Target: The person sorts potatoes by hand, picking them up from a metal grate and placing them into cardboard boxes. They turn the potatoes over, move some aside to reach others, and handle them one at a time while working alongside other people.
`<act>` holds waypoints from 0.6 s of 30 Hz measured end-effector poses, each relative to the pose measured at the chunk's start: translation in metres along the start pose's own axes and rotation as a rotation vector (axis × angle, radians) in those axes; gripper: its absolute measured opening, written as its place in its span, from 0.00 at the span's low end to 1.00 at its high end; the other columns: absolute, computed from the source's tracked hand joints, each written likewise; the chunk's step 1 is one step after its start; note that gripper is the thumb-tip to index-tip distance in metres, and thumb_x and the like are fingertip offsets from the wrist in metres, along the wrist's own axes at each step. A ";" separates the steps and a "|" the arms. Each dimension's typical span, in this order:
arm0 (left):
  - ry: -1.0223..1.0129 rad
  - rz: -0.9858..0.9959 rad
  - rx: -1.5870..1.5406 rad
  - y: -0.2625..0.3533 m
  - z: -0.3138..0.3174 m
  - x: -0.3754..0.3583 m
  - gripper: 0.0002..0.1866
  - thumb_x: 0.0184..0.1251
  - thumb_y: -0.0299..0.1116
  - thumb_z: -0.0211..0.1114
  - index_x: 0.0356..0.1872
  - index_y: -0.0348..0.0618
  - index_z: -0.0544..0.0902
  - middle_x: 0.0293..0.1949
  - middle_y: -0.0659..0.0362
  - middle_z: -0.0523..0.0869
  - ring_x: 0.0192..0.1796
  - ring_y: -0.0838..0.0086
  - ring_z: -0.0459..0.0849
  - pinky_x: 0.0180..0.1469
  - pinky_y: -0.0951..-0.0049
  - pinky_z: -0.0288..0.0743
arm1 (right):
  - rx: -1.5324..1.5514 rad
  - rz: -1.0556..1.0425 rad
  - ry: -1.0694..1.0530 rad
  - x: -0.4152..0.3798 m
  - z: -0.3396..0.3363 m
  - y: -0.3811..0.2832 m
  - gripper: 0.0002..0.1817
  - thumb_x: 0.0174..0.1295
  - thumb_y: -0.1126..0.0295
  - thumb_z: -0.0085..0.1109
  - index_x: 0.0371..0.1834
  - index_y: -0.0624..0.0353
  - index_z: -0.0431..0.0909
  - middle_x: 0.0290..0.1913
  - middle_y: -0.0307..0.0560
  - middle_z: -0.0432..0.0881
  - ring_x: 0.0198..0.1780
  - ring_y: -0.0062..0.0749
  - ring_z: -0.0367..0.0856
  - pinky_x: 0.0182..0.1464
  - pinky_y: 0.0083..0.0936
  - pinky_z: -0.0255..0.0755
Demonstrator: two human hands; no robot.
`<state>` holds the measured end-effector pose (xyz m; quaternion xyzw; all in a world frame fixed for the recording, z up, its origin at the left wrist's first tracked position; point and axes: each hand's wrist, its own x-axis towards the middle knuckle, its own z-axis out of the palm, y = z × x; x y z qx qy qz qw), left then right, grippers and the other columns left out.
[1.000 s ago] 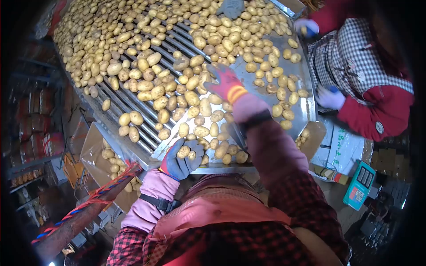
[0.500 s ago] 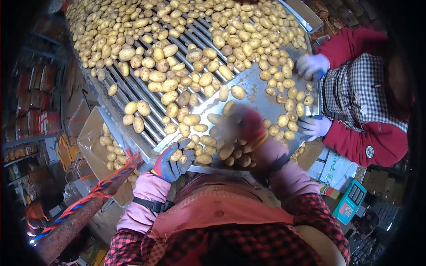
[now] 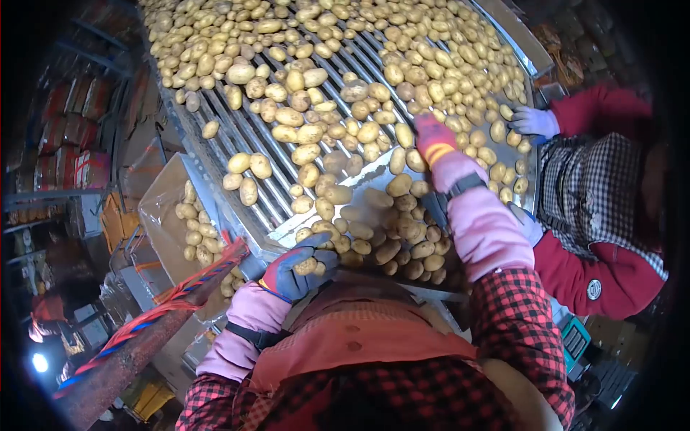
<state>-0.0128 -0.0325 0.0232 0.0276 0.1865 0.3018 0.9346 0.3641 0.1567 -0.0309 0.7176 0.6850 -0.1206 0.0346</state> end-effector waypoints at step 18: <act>0.375 0.047 -0.142 0.006 0.023 0.043 0.23 0.71 0.35 0.53 0.67 0.47 0.70 0.50 0.59 0.80 0.40 0.66 0.79 0.30 0.74 0.73 | 0.070 0.012 -0.039 0.077 -0.009 -0.053 0.20 0.65 0.62 0.52 0.61 0.39 0.74 0.61 0.51 0.75 0.59 0.47 0.77 0.58 0.40 0.72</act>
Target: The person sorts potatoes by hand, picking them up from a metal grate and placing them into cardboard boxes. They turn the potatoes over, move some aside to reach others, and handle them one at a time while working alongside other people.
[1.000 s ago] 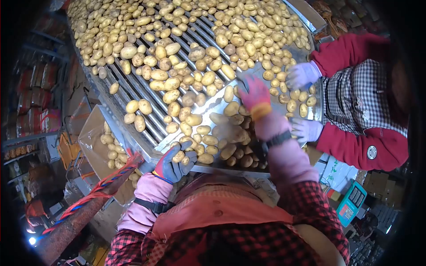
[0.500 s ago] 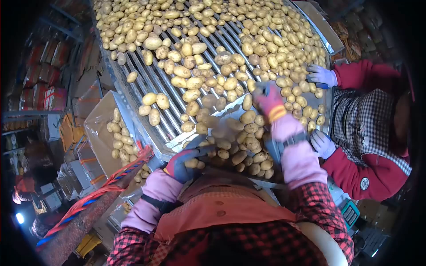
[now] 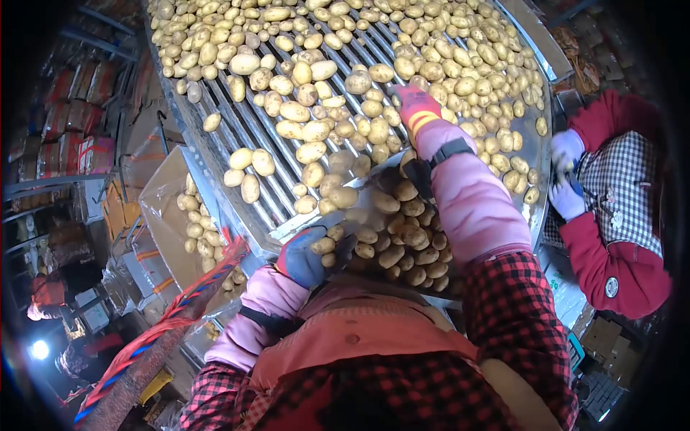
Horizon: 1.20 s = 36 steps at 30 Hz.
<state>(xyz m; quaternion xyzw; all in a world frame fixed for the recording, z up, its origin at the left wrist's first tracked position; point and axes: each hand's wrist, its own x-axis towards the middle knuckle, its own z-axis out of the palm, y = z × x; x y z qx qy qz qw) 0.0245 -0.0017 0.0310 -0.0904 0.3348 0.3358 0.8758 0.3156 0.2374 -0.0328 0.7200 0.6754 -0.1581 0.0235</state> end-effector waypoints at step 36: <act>-0.094 0.315 0.399 0.007 0.013 0.001 0.14 0.74 0.38 0.51 0.56 0.47 0.72 0.45 0.60 0.80 0.34 0.74 0.77 0.35 0.67 0.77 | -0.219 -0.127 -0.052 -0.046 -0.001 -0.094 0.21 0.67 0.64 0.49 0.63 0.31 0.71 0.57 0.53 0.73 0.53 0.47 0.81 0.50 0.41 0.77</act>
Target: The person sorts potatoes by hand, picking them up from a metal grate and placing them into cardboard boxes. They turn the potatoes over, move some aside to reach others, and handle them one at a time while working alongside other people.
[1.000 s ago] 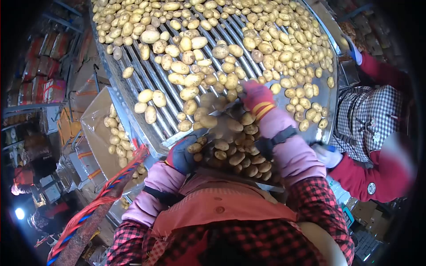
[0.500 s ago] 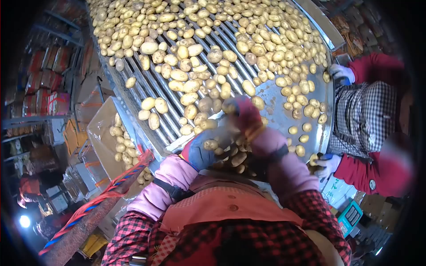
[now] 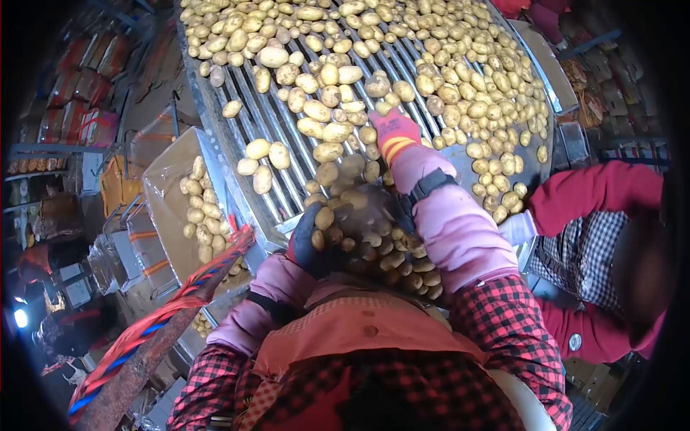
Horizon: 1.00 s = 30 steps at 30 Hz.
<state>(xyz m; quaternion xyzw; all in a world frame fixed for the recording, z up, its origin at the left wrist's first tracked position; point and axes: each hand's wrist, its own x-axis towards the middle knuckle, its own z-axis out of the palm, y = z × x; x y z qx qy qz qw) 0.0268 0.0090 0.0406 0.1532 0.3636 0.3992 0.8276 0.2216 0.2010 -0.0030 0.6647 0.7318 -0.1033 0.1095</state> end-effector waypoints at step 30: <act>0.181 0.221 0.493 0.020 -0.014 -0.004 0.18 0.55 0.36 0.56 0.07 0.42 0.72 0.21 0.54 0.83 0.21 0.73 0.77 0.24 0.73 0.69 | 0.191 -0.088 -0.097 0.000 -0.020 -0.044 0.45 0.47 0.57 0.72 0.71 0.34 0.60 0.65 0.56 0.65 0.60 0.52 0.76 0.56 0.45 0.75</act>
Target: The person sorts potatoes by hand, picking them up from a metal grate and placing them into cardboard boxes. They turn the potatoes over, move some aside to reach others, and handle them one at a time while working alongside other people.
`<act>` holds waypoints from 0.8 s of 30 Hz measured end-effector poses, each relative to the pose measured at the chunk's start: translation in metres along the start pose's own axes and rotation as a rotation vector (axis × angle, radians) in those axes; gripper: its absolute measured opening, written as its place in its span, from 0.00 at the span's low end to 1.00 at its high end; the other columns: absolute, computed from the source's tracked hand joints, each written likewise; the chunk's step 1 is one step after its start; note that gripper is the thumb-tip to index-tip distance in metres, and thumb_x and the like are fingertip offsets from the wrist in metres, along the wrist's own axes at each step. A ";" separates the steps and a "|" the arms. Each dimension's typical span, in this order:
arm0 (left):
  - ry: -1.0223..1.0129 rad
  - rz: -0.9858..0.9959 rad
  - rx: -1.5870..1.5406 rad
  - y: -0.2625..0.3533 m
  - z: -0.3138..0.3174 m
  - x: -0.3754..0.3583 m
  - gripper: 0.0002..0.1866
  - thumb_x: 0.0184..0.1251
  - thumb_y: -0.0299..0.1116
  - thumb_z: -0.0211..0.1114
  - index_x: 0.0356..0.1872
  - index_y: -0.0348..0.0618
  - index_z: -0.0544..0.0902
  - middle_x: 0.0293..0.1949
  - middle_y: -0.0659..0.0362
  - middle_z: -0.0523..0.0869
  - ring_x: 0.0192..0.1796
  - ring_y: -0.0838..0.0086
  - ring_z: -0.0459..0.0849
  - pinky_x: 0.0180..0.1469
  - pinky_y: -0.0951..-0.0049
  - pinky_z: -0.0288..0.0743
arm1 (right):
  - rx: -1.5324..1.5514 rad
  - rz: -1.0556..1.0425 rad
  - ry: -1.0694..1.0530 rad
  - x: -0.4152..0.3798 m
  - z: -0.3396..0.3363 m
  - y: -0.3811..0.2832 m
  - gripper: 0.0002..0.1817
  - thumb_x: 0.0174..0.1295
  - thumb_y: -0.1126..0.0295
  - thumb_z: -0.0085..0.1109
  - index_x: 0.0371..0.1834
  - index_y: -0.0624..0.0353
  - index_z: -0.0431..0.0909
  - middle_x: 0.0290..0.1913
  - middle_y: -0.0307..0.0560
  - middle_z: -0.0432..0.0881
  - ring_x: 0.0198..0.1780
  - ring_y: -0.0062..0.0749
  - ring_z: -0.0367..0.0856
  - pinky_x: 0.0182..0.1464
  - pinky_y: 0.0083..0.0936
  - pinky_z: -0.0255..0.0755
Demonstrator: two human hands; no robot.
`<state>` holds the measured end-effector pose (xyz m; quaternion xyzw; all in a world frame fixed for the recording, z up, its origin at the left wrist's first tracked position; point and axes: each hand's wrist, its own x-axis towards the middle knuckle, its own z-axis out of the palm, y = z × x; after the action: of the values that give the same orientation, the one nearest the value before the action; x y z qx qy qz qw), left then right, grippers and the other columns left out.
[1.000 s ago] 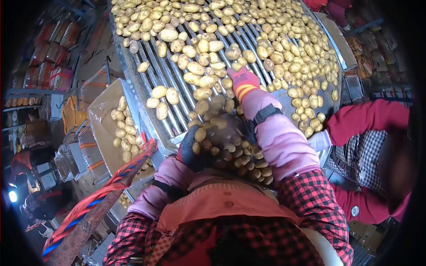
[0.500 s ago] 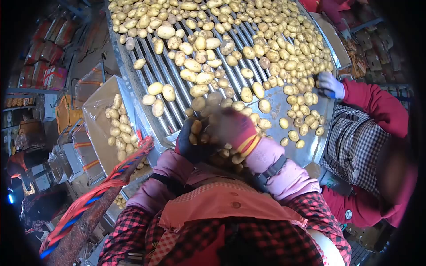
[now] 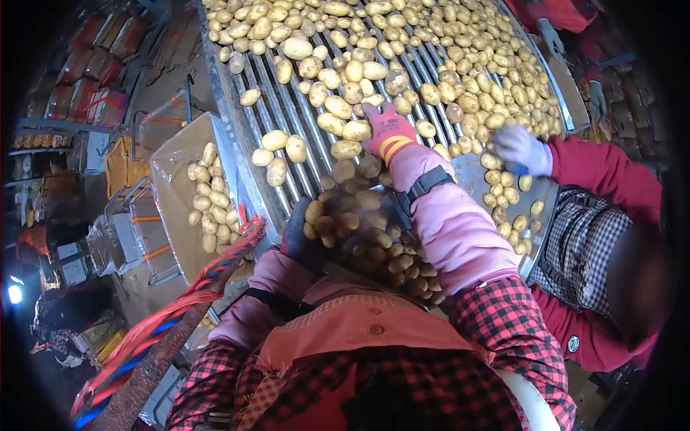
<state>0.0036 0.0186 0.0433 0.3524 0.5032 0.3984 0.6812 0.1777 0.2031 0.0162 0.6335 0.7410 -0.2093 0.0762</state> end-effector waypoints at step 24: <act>-0.123 0.064 0.127 -0.016 -0.005 0.006 0.23 0.68 0.38 0.59 0.63 0.45 0.71 0.52 0.58 0.82 0.54 0.68 0.79 0.58 0.69 0.68 | 0.316 0.048 0.287 -0.057 0.033 0.044 0.28 0.46 0.60 0.70 0.55 0.40 0.77 0.59 0.51 0.72 0.56 0.49 0.76 0.57 0.38 0.74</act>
<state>0.0027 0.0173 0.0261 0.4344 0.4731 0.3650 0.6739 0.2257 0.1428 -0.0017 0.6784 0.6868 -0.2286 -0.1256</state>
